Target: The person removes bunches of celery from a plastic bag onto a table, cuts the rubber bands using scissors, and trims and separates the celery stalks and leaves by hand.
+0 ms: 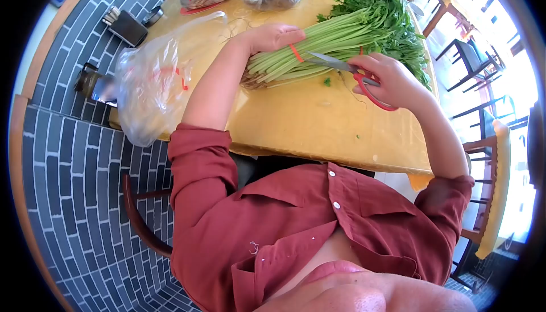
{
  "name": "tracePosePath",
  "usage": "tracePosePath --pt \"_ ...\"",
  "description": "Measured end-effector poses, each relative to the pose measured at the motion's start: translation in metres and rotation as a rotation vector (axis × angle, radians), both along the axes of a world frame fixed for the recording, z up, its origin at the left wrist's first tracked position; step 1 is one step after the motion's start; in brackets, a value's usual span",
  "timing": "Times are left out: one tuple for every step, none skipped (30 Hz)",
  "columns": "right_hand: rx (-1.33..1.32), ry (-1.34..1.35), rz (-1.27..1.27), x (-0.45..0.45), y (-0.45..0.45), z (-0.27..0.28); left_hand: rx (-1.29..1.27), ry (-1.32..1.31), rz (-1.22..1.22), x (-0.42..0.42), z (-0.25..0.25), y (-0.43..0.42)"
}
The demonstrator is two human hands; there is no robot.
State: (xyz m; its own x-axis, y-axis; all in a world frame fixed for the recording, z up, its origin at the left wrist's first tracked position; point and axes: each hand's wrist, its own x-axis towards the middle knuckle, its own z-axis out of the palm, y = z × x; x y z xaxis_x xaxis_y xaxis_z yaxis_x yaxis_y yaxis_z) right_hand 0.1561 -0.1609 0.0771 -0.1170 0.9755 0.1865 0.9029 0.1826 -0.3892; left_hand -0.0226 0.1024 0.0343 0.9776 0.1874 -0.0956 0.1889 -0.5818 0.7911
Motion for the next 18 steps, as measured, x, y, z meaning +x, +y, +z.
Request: tracePosePath --pt "0.003 -0.027 0.005 0.0 0.004 0.002 -0.005 0.002 0.007 -0.001 -0.002 0.0" --pt "0.007 -0.043 0.016 0.001 0.007 0.002 0.0 0.012 0.012 -0.002 -0.004 -0.001" --pt "-0.003 -0.049 0.02 0.001 0.009 0.002 0.004 0.021 0.019 -0.003 0.001 -0.005" --pt "-0.013 -0.056 0.028 0.001 0.011 0.002 0.008 0.027 0.03 -0.005 0.006 -0.009" --pt "-0.023 -0.066 0.037 0.001 0.013 0.003 -0.001 0.036 0.028 -0.006 0.009 -0.011" --pt "-0.037 -0.074 0.039 0.002 0.015 0.003 -0.01 0.046 0.027 -0.007 0.013 -0.014" --pt "-0.05 -0.083 0.041 0.003 0.017 0.003 -0.017 0.055 0.026 -0.007 0.013 -0.015" --pt "-0.061 -0.092 0.041 0.004 0.018 0.004 -0.016 0.052 0.028 -0.007 0.012 -0.015" --pt "-0.067 -0.103 0.059 0.006 0.02 0.006 -0.014 0.05 0.029 -0.007 0.01 -0.014" --pt "-0.073 -0.113 0.075 0.009 0.023 0.009 -0.01 0.049 0.029 -0.006 0.009 -0.013" --pt "-0.078 -0.121 0.091 0.011 0.025 0.013 0.004 0.048 0.027 -0.006 0.009 -0.013" --pt "-0.118 -0.147 0.068 0.01 0.026 0.019 0.019 0.047 0.024 -0.005 0.009 -0.013" --pt "-0.098 -0.18 0.086 0.01 0.027 0.021 0.035 0.047 0.022 -0.005 0.009 -0.013" --pt "-0.077 -0.214 0.104 0.011 0.029 0.023 0.028 0.049 0.024 -0.004 0.009 -0.014" --pt "-0.057 -0.246 0.124 0.012 0.031 0.025 0.021 0.052 0.027 -0.004 0.009 -0.014" --pt "-0.055 -0.28 0.131 0.012 0.033 0.028 0.014 0.055 0.031 -0.004 0.009 -0.015" --pt "-0.052 -0.314 0.138 0.011 0.035 0.031 0.026 0.051 0.026 -0.004 0.008 -0.015" --pt "-0.048 -0.347 0.145 0.01 0.036 0.034 0.038 0.047 0.021 -0.004 0.007 -0.014"
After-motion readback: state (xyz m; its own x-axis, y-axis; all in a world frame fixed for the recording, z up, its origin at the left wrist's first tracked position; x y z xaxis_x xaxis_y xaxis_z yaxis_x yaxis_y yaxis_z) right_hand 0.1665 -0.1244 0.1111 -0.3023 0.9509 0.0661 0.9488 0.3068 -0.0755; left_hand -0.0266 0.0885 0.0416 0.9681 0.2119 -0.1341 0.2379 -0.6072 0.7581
